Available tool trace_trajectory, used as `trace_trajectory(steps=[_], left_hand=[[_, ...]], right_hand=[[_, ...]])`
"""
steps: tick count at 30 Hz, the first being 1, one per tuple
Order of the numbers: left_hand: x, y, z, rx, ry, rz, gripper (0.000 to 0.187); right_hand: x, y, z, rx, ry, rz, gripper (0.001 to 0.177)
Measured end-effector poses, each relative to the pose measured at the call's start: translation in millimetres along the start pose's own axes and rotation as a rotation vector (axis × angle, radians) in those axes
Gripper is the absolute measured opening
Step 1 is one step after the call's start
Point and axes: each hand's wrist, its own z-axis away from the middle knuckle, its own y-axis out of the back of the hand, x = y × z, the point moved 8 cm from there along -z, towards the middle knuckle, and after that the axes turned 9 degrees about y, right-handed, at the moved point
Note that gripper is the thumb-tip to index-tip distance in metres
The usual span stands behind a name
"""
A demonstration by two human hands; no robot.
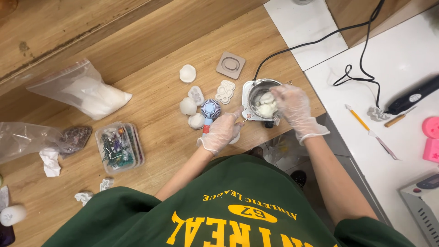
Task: The recorder is stirring and preparing wax in a melting pot on a workbench.
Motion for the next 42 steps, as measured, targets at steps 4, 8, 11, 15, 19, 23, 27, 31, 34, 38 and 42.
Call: trace_trajectory(steps=[4, 8, 11, 15, 19, 23, 27, 31, 34, 38, 42], left_hand=[[4.5, 5.3, 3.2, -0.029, 0.006, -0.011, 0.058], [6.9, 7.4, 3.5, -0.009, -0.006, -0.002, 0.057], [9.1, 11.6, 5.4, -0.003, -0.010, 0.003, 0.057], [5.5, 4.6, 6.6, 0.048, -0.064, 0.007, 0.058], [9.0, 8.8, 5.1, 0.005, -0.007, 0.003, 0.058], [9.3, 9.0, 5.4, -0.002, 0.018, -0.006, 0.058], [6.1, 6.6, 5.3, 0.010, 0.009, -0.001, 0.058], [4.9, 5.4, 3.2, 0.034, 0.002, -0.008, 0.058], [5.8, 6.9, 6.2, 0.001, 0.039, -0.006, 0.058], [4.1, 6.5, 5.1, 0.007, 0.032, -0.002, 0.059], [10.2, 12.5, 5.7, -0.020, 0.053, -0.018, 0.060]], right_hand=[[8.8, 32.4, 9.5, 0.055, -0.164, -0.140, 0.021], [6.7, 59.6, 20.2, 0.190, -0.122, -0.175, 0.019], [8.8, 54.3, 25.7, 0.163, -0.217, -0.200, 0.018], [11.1, 36.1, 34.5, 0.224, -0.223, -0.380, 0.018], [2.5, 33.3, 32.1, 0.218, -0.208, -0.352, 0.018], [-4.0, 49.4, 34.5, 0.246, -0.269, -0.344, 0.019], [-5.2, 57.7, 41.2, 0.225, -0.401, -0.326, 0.021], [-0.9, 51.0, 40.9, 0.170, -0.439, -0.172, 0.024], [1.7, 36.4, 42.2, 0.232, -0.404, -0.416, 0.023], [13.5, 19.0, 42.5, 0.274, -0.447, -0.632, 0.025], [13.7, 23.2, 42.2, 0.284, -0.461, -0.654, 0.024]])
